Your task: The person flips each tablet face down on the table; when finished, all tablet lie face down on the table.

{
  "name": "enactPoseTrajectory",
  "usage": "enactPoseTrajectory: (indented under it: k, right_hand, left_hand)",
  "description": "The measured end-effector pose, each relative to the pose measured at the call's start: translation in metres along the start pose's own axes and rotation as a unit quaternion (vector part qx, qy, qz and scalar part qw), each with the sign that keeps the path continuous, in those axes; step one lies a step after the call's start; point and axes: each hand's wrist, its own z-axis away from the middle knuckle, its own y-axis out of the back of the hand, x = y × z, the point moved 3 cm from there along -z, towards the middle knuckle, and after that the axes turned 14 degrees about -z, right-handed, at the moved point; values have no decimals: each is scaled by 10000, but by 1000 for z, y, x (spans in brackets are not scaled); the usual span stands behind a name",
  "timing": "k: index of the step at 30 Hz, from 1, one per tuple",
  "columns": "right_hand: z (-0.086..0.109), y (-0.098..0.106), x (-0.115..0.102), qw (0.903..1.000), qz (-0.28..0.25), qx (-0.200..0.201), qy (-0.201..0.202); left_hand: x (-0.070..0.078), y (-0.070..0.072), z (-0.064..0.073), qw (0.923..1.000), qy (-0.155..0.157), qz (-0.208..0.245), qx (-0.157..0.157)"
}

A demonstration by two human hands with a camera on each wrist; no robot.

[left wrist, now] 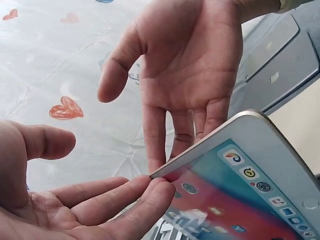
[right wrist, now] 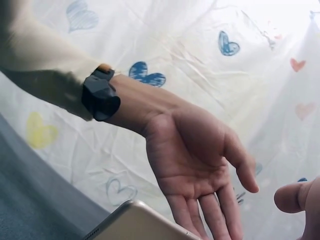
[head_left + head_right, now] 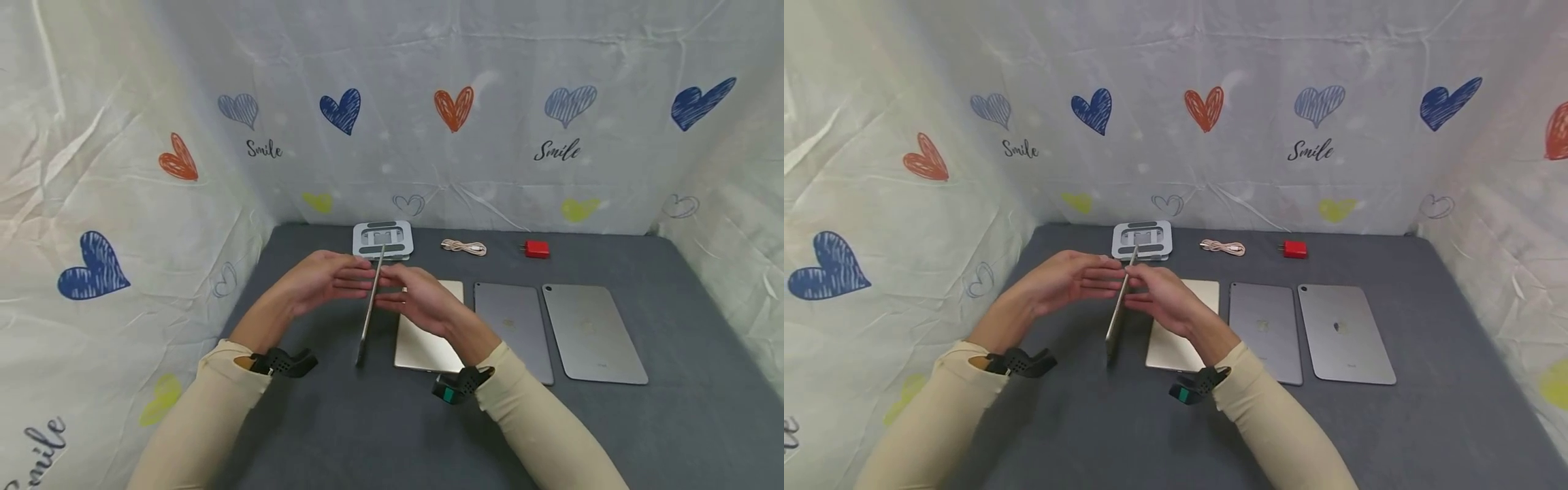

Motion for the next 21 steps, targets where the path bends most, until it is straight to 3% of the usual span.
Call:
enactPoseTrajectory:
  k: [9, 21]
  right_hand:
    - [-16, -13, 4, 10000, -61, 32, -9]
    - [-37, -23, 13, 9987, 359, -155, -318]
  left_hand:
    - [-10, 23, 7, 9997, -44, 89, 241]
    - [-25, 55, 21, 9978, 294, -157, 580]
